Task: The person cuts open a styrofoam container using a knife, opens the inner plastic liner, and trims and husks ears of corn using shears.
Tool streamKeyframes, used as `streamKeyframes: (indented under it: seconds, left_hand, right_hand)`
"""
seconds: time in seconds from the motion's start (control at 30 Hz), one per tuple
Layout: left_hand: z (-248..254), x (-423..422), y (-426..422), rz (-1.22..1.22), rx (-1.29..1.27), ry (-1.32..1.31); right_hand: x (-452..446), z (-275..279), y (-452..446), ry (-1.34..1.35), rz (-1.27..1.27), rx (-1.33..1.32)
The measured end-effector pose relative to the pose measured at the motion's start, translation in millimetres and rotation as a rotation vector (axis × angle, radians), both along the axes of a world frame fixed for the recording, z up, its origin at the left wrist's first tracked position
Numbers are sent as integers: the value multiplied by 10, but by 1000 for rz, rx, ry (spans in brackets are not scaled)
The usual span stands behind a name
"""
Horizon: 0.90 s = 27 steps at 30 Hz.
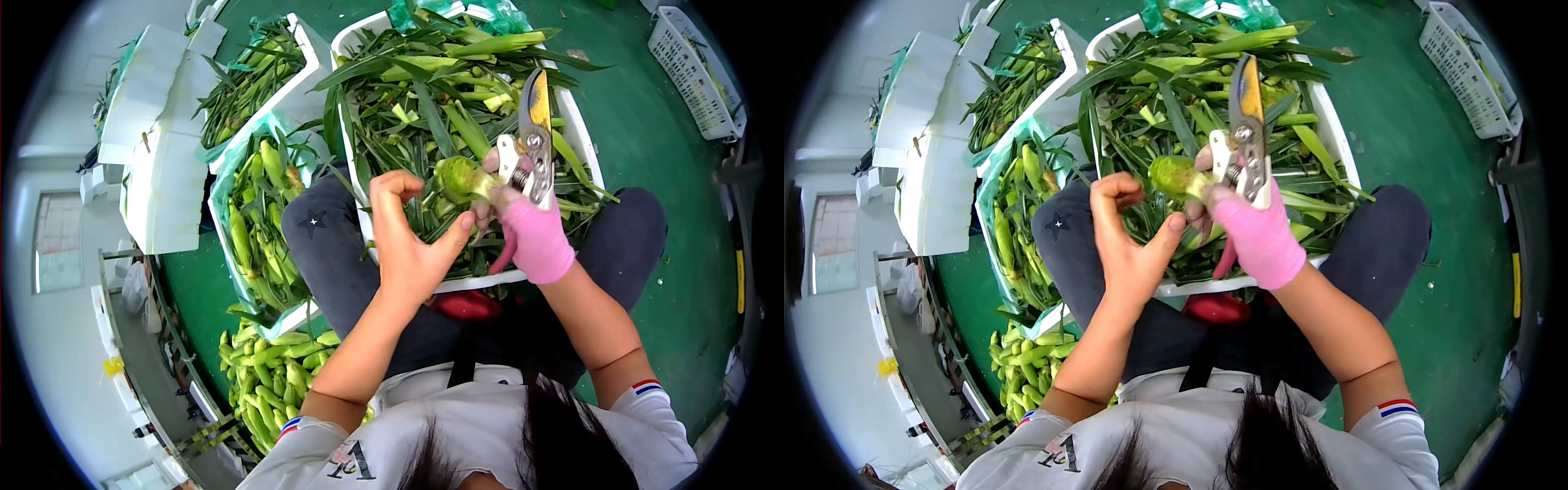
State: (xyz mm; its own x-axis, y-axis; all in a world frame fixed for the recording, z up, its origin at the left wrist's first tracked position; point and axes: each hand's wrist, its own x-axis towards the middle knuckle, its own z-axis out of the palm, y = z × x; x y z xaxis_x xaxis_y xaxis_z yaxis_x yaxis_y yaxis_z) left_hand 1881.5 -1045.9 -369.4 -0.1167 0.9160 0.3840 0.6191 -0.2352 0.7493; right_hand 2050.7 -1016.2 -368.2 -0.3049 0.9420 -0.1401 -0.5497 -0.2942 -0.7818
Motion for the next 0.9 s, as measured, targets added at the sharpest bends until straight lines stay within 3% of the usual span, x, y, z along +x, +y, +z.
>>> streamKeyframes:
  seconds: [0.03,0.1,0.13,0.17,0.23,0.27,0.3,0.37,0.4,0.57,0.73,0.9]
  left_hand:
    - [174,88,-3,39,97,24]
    - [251,127,-24,99,-61,107]
    - [257,141,-33,134,-138,144]
    - [200,137,12,129,20,205]
    - [130,116,23,34,-176,-359]
    - [97,111,46,-21,-264,-643]
    - [87,57,87,-113,-293,-876]
    - [68,-13,125,-139,-338,-1212]
    - [56,-46,156,-167,-337,-1345]
    - [67,-102,171,-150,-383,-1449]
    - [-122,-153,114,-159,-402,-1725]
    - [-103,-171,84,-129,-451,-1787]
  right_hand:
    - [-11,7,-43,-192,9,97]
    - [-167,-94,-86,-405,-172,497]
    - [-177,-88,-120,-310,-137,403]
    - [-173,-51,-166,-218,-101,311]
    - [-64,-23,-143,-89,-18,171]
    - [-81,-16,-128,-14,-133,22]
    - [-14,-19,-60,180,-38,-128]
    - [89,-18,44,493,59,-361]
    - [132,-40,81,609,131,-291]
    - [94,16,132,692,199,-258]
    - [54,-33,111,809,243,-273]
    - [-35,60,95,759,192,-289]
